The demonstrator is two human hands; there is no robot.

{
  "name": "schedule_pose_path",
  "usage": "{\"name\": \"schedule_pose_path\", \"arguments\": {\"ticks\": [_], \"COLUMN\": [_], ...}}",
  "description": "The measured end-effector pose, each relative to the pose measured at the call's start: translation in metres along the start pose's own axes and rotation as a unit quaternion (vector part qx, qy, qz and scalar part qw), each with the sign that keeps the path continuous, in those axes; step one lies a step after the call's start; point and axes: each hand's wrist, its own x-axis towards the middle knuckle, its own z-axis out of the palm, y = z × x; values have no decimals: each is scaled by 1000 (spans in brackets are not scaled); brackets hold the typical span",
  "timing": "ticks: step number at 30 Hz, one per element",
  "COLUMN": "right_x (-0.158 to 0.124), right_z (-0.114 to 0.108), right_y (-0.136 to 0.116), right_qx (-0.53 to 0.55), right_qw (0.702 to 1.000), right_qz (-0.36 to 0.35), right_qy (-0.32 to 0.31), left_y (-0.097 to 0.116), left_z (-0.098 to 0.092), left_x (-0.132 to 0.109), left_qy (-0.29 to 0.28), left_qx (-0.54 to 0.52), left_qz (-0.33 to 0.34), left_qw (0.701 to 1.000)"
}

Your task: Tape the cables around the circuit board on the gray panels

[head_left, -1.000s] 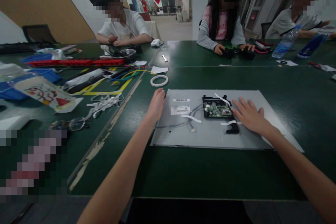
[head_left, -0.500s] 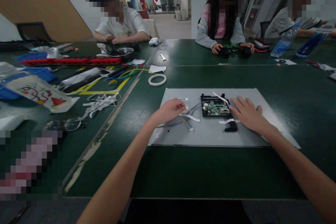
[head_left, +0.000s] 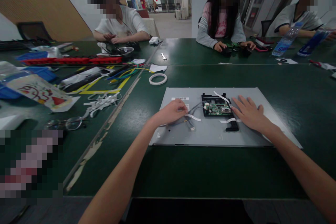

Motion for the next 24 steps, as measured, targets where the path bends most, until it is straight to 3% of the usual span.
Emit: {"name": "schedule_pose_path", "arguments": {"ticks": [9,18,24], "right_x": [1,2,2], "right_z": [4,7,7], "right_y": [2,6,7], "right_qx": [-11,-7,4], "right_qw": [1000,999,999], "right_qz": [-7,-18,-21], "right_qy": [24,26,27], "left_y": [-9,-9,-3], "left_z": [7,3,1], "left_x": [1,-2,-1], "left_qy": [3,-48,-14], "left_qx": [17,-83,-85], "left_qz": [26,-12,0], "left_qw": [1000,995,996]}}
